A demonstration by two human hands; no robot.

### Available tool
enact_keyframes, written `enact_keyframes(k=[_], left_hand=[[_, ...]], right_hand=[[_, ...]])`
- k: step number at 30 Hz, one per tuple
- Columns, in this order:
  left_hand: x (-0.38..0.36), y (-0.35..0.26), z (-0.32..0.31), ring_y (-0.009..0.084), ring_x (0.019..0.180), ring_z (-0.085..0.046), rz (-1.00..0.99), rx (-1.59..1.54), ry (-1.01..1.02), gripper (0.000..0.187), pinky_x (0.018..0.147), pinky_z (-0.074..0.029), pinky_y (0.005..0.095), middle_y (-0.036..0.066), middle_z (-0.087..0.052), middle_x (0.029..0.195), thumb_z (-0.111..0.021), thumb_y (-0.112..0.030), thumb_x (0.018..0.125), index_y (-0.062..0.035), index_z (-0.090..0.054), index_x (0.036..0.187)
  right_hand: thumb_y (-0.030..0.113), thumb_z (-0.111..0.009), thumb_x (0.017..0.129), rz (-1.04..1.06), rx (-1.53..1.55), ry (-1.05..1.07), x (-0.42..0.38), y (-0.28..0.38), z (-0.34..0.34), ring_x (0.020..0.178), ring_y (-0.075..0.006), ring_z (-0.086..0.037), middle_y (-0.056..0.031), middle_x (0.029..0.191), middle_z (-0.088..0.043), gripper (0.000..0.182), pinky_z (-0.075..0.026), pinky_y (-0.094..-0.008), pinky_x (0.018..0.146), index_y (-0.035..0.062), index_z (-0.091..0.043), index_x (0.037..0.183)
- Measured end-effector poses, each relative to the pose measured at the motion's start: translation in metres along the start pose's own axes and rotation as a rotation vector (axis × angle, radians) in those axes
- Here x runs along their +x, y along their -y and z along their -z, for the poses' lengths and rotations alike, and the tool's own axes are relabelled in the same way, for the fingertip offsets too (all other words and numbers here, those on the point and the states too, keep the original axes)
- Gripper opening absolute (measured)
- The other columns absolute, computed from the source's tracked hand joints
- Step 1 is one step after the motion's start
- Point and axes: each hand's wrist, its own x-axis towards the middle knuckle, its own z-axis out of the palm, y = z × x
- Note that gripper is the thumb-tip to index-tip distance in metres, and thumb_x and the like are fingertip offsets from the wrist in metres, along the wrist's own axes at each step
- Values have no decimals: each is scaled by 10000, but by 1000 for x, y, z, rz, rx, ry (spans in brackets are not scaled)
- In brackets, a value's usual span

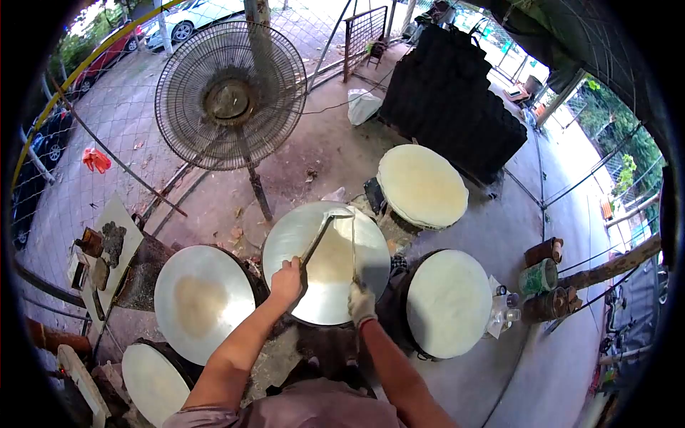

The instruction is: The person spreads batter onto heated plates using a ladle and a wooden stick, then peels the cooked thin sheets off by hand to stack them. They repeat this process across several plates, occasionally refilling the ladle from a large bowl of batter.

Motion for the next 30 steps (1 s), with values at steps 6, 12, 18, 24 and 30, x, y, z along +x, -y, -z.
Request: enact_keyframes(k=[6, 12, 18, 24, 30], left_hand=[[-3, 26, 33, 330, 808, -583, 15, 38, -19, 608, 620, -500, 416, 181, -487, 964, -606, -48, 719, -128, -435, 1296], [-14, 64, 39, 322, 795, -578, -50, 85, -156, 628, 614, -495, 404, 162, -478, 934, -603, -15, 707, -167, -470, 1302], [-23, 87, 46, 317, 801, -590, -80, 72, -184, 551, 613, -500, 394, 165, -489, 929, -542, -13, 747, -176, -506, 1272], [-44, 103, 75, 302, 771, -580, -19, 126, -145, 550, 614, -498, 396, 149, -482, 876, -520, -19, 760, -199, -508, 1280], [-72, 107, 86, 297, 743, -567, 18, 120, -89, 516, 595, -485, 393, 138, -477, 860, -517, -32, 764, -210, -531, 1248]], right_hand=[[125, -512, 897, 290, -38, -97, -10, 2, -7, 938, -149, -575, -67, 1066, -636, 336, -441, -275, 828, 4, -574, 1204], [185, -553, 876, 296, -51, 14, 6, 31, -3, 984, -209, -620, -142, 1048, -664, 313, -455, -295, 857, 5, -619, 1125], [174, -593, 859, 129, -140, 98, -2, 46, -30, 818, -144, -600, -62, 929, -659, 307, -467, -267, 728, 31, -636, 1127], [165, -601, 853, 144, 35, -37, -1, 35, -9, 712, -106, -551, -26, 906, -654, 330, -456, -260, 661, 22, -625, 1149], [159, -593, 865, 155, -200, 307, 15, 46, -20, 676, -71, -506, 17, 871, -636, 323, -430, -235, 620, 33, -617, 1161]])
